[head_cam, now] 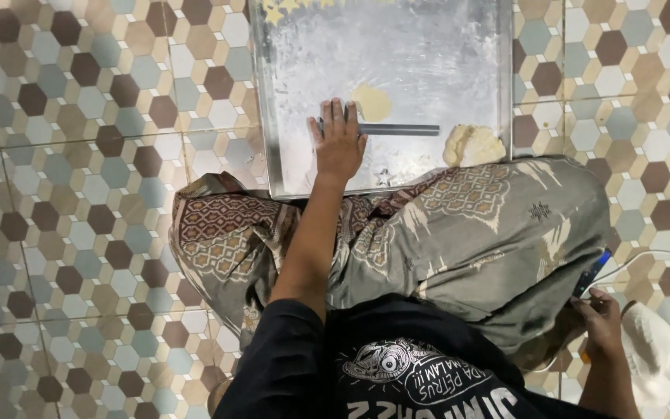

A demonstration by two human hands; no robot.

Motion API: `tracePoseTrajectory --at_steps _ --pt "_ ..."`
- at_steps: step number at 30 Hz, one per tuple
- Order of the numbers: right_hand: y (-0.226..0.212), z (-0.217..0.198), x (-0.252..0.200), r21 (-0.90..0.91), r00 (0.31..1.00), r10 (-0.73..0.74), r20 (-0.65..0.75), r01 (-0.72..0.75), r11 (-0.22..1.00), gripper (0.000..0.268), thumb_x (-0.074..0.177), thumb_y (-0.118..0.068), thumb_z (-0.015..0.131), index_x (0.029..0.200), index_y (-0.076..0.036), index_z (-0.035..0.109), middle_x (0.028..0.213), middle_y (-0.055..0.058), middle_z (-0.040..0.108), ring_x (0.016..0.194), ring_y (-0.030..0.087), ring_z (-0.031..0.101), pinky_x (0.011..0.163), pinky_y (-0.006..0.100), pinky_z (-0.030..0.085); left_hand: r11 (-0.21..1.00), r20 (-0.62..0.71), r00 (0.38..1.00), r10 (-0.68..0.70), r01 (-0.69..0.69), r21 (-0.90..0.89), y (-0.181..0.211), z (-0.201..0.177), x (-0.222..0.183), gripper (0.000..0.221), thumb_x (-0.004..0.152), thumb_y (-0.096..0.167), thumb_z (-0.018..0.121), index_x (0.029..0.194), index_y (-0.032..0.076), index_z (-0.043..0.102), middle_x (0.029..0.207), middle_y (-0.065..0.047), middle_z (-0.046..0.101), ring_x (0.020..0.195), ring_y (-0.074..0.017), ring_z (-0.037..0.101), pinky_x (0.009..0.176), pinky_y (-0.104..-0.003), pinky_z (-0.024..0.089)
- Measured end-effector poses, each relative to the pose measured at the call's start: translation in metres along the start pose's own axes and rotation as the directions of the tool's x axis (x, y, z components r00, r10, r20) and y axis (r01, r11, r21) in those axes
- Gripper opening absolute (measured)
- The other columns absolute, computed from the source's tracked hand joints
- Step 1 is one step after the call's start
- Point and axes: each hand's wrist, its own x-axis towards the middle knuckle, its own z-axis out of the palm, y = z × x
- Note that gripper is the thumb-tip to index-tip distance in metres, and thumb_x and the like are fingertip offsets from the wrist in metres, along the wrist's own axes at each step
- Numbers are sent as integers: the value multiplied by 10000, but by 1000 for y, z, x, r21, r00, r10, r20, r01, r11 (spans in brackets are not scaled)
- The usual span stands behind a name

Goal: Flattening small pieces of dough using a metal rod on a tray to create star-shaped cookies.

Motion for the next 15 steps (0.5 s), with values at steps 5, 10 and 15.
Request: tracePoseTrajectory --at_steps 5,10,15 --pt "-3 -1 1 21 999 9 32 -9 1000 433 993 54 558 1386 77 376 1124 233 533 1005 304 537 959 388 414 999 -27 1000 5 -4 49 0 4 -3 794 1040 508 521 1627 65 221 1684 -234 154 1561 -399 63 1220 -666 70" --pt "-2 2 5 5 998 68 -10 -68 998 438 1014 42 544 1414 41 366 1154 224 499 1058 313 511 960 418 412 999 -40 999 21 -19 51 -2 1 -4 800 1036 512 519 1623 54 227 1684 -234 154 1563 -397 55 1223 -662 66" --pt "-2 -3 3 34 998 -25 62 23 999 469 965 47 569 1393 82 382 1108 205 551 980 277 549 965 370 433 999 93 996 -1 -3 35 2 -9 -2 793 1062 506 486 1633 48 180 1685 -252 111 1553 -396 11 1208 -667 35"
